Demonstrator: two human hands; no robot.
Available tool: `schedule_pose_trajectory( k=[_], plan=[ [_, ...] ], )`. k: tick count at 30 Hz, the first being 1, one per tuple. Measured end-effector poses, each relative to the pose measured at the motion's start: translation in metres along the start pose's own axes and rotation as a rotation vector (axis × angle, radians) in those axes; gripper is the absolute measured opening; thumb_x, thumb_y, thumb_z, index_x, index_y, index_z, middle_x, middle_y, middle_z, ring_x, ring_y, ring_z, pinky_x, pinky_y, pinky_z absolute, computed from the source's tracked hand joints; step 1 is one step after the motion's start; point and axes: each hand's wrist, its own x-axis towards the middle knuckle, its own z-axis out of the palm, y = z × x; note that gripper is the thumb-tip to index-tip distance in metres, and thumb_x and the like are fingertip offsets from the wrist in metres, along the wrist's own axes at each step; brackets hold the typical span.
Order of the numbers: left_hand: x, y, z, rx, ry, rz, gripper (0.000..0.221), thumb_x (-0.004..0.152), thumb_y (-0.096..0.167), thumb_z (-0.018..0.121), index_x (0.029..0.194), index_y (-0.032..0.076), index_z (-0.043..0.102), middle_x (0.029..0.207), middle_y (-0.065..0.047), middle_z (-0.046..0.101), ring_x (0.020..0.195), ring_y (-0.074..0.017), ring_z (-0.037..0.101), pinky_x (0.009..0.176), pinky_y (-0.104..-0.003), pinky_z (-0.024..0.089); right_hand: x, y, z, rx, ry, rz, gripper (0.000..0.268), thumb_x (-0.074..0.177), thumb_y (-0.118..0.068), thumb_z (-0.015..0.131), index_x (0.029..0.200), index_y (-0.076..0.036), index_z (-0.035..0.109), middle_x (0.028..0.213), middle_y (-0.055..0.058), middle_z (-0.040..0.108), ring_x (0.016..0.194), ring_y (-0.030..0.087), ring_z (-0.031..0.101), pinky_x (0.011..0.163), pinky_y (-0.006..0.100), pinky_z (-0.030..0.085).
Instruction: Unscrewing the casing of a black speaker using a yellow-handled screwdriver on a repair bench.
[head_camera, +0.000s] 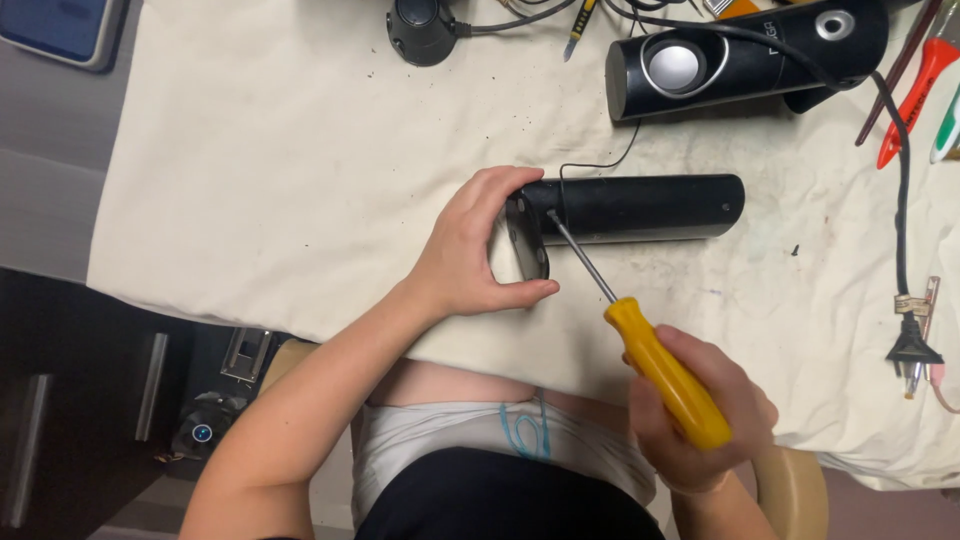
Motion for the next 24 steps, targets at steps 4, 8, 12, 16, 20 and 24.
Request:
schedule_pose_trajectory(
  k=[4,8,12,16,20,24],
  plan=[
    [0.001,0.002,-0.001,-0.008,0.002,0.007,0.087,0.074,0.047,0.087,0.143,0.01,0.048,0.138,-0.013,0.058,0.13,-0.0306,0.059,0.112,-0.041,0.047,-0.001,0.011,0.011,0.023,-0.012,-0.029,0.029,0.092,-0.013,0.07,0.111,0.009,0.067,0.102,0.02,0.074,0.077,0.028,0.073,0.067,0.031,0.057],
    [-0.003,0.0,0.005,0.028,0.023,-0.041,0.092,0.068,0.052,0.089,0.137,0.008,0.048,0.134,-0.011,0.057,0.124,-0.03,0.06,0.107,-0.041,0.047,0.002,0.006,0.003,0.036,-0.029,-0.018,0.03,0.093,-0.009,0.068,0.113,0.012,0.065,0.103,0.024,0.073,0.08,0.031,0.076,0.068,0.031,0.06],
    [-0.005,0.001,0.011,-0.021,-0.01,-0.076,0.1,0.063,0.05,0.093,0.137,0.01,0.039,0.15,-0.015,0.054,0.141,-0.0329,0.056,0.112,-0.044,0.044,-0.008,0.01,-0.006,0.089,-0.055,0.045,0.026,0.089,-0.003,0.066,0.111,0.012,0.064,0.099,0.023,0.073,0.078,0.031,0.079,0.066,0.028,0.062],
    [-0.011,0.004,0.018,-0.073,-0.02,-0.079,0.103,0.062,0.047,0.097,0.138,0.013,0.037,0.155,-0.018,0.047,0.144,-0.0341,0.054,0.115,-0.044,0.049,-0.019,0.016,-0.008,0.155,-0.061,0.079,0.029,0.09,-0.003,0.065,0.112,0.015,0.061,0.099,0.027,0.071,0.08,0.036,0.079,0.07,0.032,0.065],
    [-0.014,0.004,0.029,-0.135,-0.031,0.04,0.099,0.069,0.043,0.099,0.135,0.014,0.032,0.167,-0.028,0.019,0.152,-0.0477,0.046,0.123,-0.051,0.047,-0.031,0.024,-0.01,0.156,-0.093,0.067,0.03,0.089,-0.003,0.067,0.114,0.012,0.062,0.104,0.026,0.072,0.088,0.035,0.079,0.076,0.032,0.066],
    [-0.007,0.013,0.023,-0.12,-0.009,-0.142,0.101,0.06,0.047,0.097,0.133,0.008,0.039,0.144,-0.012,0.055,0.136,-0.0271,0.059,0.114,-0.038,0.049,-0.016,0.014,-0.014,0.038,-0.182,0.046,0.034,0.087,0.004,0.08,0.118,0.007,0.067,0.108,0.026,0.072,0.093,0.03,0.073,0.086,0.033,0.063]
  ],
)
